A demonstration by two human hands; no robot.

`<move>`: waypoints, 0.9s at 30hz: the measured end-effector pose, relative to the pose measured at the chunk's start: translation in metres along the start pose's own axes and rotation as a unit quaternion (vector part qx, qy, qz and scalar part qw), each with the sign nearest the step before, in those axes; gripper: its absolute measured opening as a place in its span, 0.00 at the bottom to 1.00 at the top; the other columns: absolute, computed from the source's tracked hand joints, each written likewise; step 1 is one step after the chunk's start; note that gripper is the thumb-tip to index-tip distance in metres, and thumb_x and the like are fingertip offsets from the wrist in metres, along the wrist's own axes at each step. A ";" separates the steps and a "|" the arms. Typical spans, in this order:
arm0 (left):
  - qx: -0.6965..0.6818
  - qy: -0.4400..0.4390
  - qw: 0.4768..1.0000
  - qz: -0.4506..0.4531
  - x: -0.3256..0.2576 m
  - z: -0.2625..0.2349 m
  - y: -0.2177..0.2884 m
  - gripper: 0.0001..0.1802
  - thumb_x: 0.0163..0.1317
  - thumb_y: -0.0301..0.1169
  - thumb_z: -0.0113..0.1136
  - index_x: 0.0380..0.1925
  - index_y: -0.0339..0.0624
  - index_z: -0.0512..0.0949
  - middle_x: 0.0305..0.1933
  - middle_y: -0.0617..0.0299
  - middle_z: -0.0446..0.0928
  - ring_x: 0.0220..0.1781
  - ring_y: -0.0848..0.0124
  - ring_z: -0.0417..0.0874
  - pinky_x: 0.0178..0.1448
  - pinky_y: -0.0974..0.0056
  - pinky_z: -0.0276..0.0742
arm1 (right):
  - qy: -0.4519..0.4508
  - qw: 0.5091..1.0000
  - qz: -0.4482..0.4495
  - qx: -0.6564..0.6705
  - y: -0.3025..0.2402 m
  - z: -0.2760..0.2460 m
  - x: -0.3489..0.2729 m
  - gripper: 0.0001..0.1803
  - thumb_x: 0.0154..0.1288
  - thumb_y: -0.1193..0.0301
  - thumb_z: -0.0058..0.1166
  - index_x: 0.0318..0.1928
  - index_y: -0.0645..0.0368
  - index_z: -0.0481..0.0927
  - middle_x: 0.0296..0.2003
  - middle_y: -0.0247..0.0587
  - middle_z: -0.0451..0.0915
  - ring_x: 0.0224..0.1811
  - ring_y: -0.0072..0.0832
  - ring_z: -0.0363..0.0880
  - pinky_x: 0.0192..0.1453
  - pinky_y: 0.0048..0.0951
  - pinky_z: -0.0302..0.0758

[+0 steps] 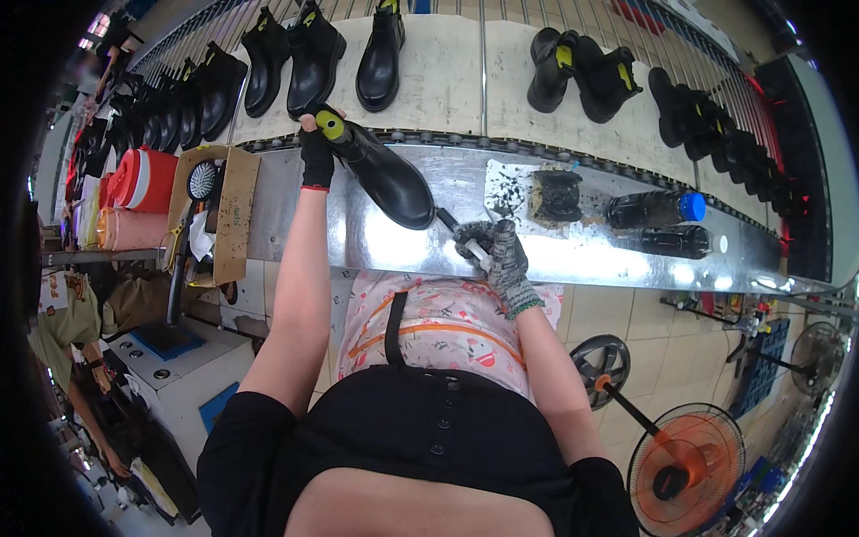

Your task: Using a brush to apply a substance or clean black boots on an assembly line.

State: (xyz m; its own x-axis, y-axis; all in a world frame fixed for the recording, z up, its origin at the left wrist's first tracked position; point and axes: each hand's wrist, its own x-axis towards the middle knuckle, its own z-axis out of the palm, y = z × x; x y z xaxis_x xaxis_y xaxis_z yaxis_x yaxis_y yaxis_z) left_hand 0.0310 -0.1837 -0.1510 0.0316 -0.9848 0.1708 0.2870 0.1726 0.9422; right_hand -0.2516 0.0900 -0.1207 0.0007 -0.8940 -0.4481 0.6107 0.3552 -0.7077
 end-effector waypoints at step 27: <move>0.476 0.058 0.877 0.041 -0.157 0.084 0.142 0.36 0.32 0.53 0.77 0.34 0.44 0.68 0.20 0.63 0.71 0.21 0.65 0.76 0.27 0.63 0.71 | 0.134 0.876 -0.170 -0.431 -0.059 0.032 -0.020 0.09 0.60 0.76 0.50 0.36 0.60 0.84 0.30 0.39 0.84 0.31 0.23 0.81 0.37 0.25 0.75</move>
State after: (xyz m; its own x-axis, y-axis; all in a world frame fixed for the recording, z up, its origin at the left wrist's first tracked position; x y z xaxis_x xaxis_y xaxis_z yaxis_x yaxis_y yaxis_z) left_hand -0.0138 -0.0030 -0.0198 0.1271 -0.9545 0.2697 -0.6477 0.1260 0.7514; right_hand -0.2625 0.0781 -0.0527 -0.3217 -0.9329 -0.1620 -0.2863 0.2589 -0.9225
